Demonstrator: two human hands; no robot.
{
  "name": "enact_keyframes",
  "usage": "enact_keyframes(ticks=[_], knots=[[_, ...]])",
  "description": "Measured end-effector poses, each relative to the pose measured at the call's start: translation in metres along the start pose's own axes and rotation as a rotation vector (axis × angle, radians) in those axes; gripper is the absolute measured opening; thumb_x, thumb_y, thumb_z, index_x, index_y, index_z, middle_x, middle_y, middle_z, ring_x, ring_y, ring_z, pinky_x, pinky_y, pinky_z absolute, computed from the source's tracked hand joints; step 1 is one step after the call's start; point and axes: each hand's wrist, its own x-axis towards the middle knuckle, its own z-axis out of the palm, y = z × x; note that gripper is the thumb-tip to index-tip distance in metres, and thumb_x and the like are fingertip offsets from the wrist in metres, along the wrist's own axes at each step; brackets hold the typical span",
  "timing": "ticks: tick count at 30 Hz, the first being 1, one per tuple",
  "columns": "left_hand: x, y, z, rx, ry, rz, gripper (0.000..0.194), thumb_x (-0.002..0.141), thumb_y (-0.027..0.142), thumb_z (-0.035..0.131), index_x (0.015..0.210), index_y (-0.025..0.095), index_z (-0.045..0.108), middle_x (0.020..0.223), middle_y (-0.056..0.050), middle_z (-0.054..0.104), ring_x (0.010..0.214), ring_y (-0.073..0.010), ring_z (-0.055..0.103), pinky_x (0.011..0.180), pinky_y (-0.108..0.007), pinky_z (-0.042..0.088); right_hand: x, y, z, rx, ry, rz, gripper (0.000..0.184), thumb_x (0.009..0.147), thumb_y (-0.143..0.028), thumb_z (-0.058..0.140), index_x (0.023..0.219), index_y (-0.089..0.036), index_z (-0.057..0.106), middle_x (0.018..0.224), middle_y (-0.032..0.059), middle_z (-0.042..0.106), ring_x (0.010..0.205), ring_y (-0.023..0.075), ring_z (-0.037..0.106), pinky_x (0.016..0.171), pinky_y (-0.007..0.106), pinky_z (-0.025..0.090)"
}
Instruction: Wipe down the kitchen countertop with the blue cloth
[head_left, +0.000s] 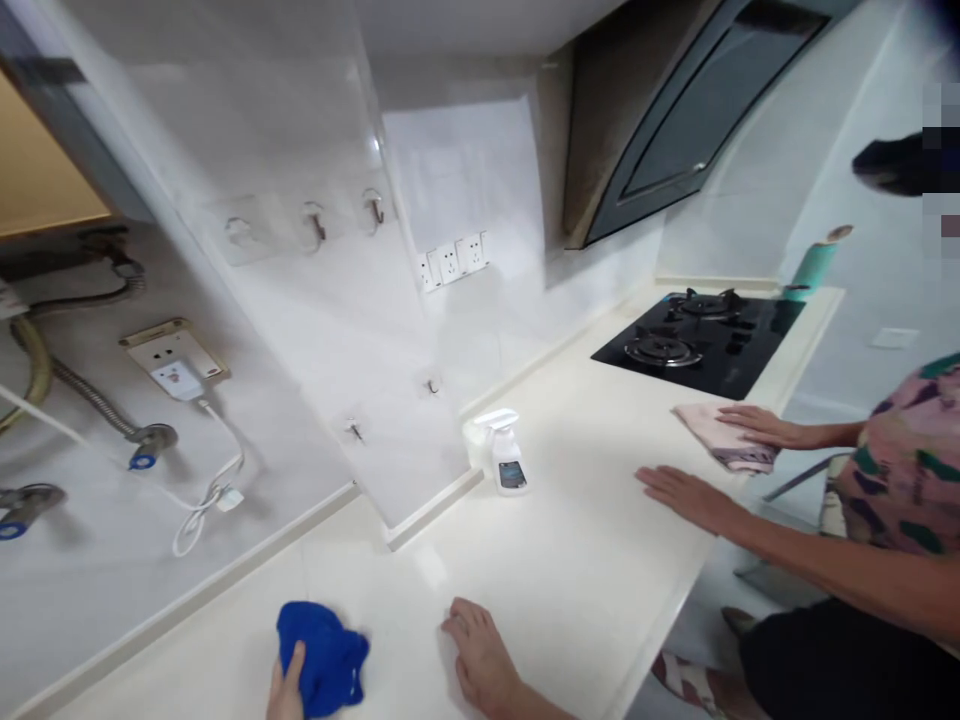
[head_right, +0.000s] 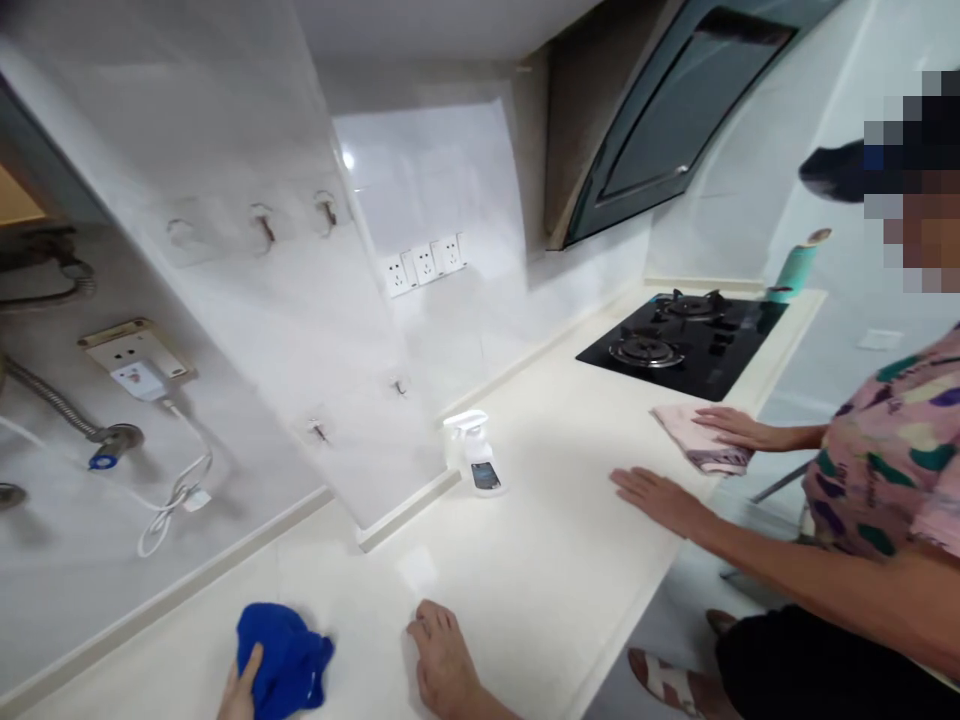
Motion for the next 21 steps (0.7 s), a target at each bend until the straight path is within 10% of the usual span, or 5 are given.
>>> enact_keyframes(ticks=[5, 12, 21], knots=[[-0.007, 0.042, -0.029, 0.450, 0.049, 0.331, 0.065, 0.084, 0.062, 0.037, 0.141, 0.031, 0.045, 0.135, -0.007, 0.064, 0.130, -0.0302, 0.055, 0.111, -0.051, 0.045, -0.007, 0.008, -0.002, 0.167, 0.076, -0.064, 0.059, 0.051, -0.008, 0.045, 0.107, -0.019, 0.061, 0.119, 0.0094, 0.059, 0.119, 0.0261, 0.052, 0.106, 0.042, 0.039], [-0.024, -0.022, 0.013, 0.963, -0.481, 0.549, 0.057, 0.086, 0.047, 0.036, 0.135, 0.026, 0.057, 0.142, -0.006, 0.057, 0.139, -0.0306, 0.043, 0.121, -0.063, 0.019, -0.048, 0.028, -0.018, 0.185, 0.133, -0.143, 0.056, 0.060, -0.007, 0.042, 0.111, -0.021, 0.057, 0.116, 0.0095, 0.061, 0.110, 0.0234, 0.057, 0.097, 0.039, 0.048], [-0.018, -0.066, 0.044, 0.801, 0.034, 0.459, 0.059, 0.096, 0.043, 0.019, 0.143, 0.021, 0.048, 0.156, -0.007, 0.041, 0.149, -0.0277, 0.027, 0.121, -0.058, 0.022, -0.094, 0.066, -0.045, 0.061, 0.078, -0.310, 0.063, 0.064, -0.006, 0.045, 0.125, -0.021, 0.051, 0.130, 0.0128, 0.058, 0.122, 0.0248, 0.054, 0.103, 0.041, 0.048]])
